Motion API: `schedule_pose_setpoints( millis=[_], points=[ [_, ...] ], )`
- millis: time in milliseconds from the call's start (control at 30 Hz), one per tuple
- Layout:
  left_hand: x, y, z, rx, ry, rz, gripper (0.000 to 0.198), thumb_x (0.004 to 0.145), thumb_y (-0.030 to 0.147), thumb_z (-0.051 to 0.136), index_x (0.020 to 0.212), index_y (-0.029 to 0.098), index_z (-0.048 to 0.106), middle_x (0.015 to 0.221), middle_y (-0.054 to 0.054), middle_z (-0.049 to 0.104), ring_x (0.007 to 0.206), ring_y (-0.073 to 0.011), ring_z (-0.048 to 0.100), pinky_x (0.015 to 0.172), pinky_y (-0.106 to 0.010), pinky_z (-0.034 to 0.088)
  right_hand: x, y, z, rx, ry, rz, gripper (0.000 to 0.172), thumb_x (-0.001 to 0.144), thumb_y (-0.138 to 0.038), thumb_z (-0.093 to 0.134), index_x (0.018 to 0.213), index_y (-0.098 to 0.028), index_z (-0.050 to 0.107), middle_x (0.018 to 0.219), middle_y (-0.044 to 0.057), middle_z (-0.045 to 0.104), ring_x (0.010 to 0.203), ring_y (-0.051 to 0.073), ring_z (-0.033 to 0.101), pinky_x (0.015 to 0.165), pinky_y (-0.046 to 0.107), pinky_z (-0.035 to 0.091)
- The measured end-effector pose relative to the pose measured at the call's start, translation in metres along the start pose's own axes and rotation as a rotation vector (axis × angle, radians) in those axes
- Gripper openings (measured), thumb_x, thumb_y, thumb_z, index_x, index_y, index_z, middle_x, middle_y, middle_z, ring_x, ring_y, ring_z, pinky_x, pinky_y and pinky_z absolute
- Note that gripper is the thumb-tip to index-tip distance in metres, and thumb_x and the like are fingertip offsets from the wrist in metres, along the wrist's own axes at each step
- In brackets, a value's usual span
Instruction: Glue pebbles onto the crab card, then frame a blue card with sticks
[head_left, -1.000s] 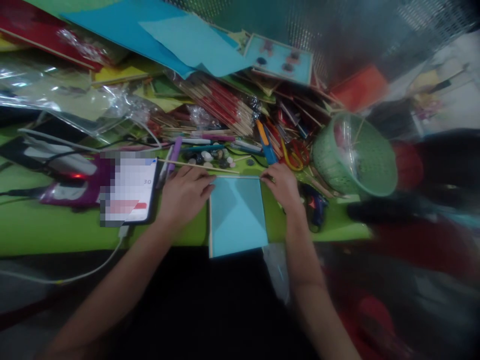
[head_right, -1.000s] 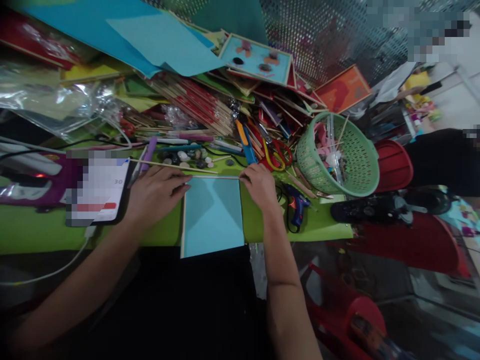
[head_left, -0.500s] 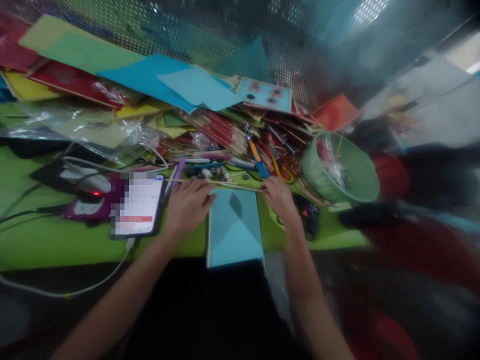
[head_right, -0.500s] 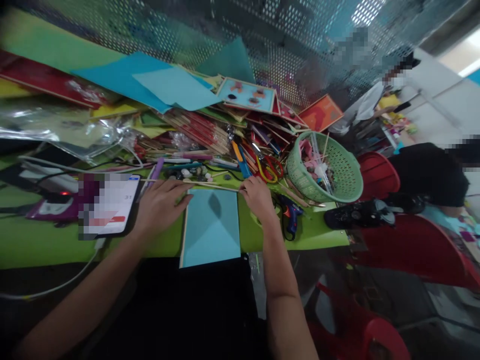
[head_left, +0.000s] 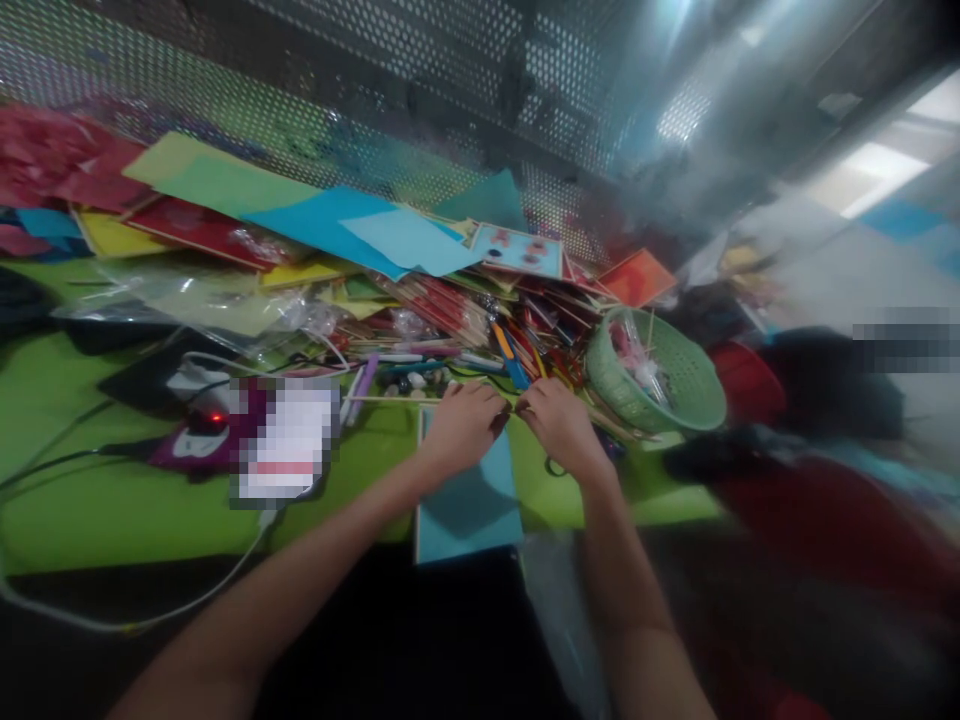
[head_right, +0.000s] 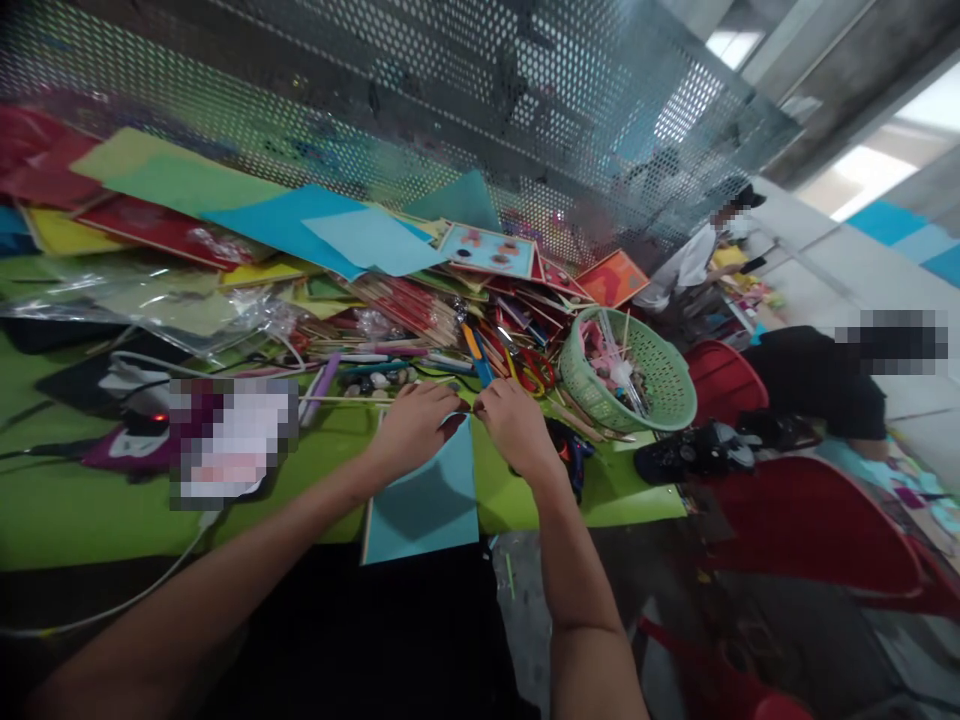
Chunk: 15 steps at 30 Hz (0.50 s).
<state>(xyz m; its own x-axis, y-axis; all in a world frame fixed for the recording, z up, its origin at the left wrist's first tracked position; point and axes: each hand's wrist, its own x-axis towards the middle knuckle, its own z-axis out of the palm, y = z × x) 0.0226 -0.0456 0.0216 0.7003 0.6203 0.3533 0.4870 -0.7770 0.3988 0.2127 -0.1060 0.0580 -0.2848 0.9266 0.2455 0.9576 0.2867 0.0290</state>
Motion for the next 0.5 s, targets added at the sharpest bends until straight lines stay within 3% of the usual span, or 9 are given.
schedule_pose_setpoints(
  millis=[133,333,433,500],
  points=[
    [0.009,-0.002,0.001,0.011,0.013,-0.002,0.022,0.103,0.025,0.051,0.094,0.018,0.069,0.095,-0.009,0.073,0.102,-0.0287,0.066,0.084,-0.042,0.042,0.009,-0.003,-0.005,0.001,0.003,-0.011,0.009,0.098,-0.013,0.061,0.096,-0.019,0.067,0.100,0.010,0.066,0.101,0.028,0.059,0.085,0.040,0.048],
    [0.008,-0.012,0.001,-0.126,-0.010,-0.050,0.018,0.100,0.022,0.054,0.092,0.017,0.068,0.097,-0.010,0.074,0.097,-0.0281,0.068,0.081,-0.039,0.041,0.017,-0.005,-0.003,0.091,0.001,-0.042,0.007,0.097,-0.015,0.062,0.097,-0.020,0.068,0.100,0.010,0.067,0.100,0.029,0.059,0.088,0.042,0.049],
    [0.006,-0.019,0.001,-0.167,0.009,-0.091,0.015,0.097,0.020,0.056,0.089,0.018,0.069,0.092,-0.010,0.074,0.092,-0.0276,0.068,0.077,-0.037,0.042,0.025,0.003,-0.002,0.256,0.015,-0.029,0.008,0.098,-0.019,0.061,0.095,-0.021,0.068,0.097,0.008,0.068,0.098,0.025,0.061,0.088,0.039,0.048],
    [0.006,-0.026,0.001,-0.198,0.035,-0.126,0.016,0.096,0.019,0.056,0.089,0.018,0.070,0.092,-0.009,0.074,0.091,-0.0268,0.068,0.075,-0.036,0.042,0.036,0.014,0.000,0.385,0.057,0.057,0.011,0.100,-0.024,0.059,0.096,-0.021,0.069,0.097,0.006,0.070,0.095,0.022,0.063,0.088,0.035,0.048]
  ],
)
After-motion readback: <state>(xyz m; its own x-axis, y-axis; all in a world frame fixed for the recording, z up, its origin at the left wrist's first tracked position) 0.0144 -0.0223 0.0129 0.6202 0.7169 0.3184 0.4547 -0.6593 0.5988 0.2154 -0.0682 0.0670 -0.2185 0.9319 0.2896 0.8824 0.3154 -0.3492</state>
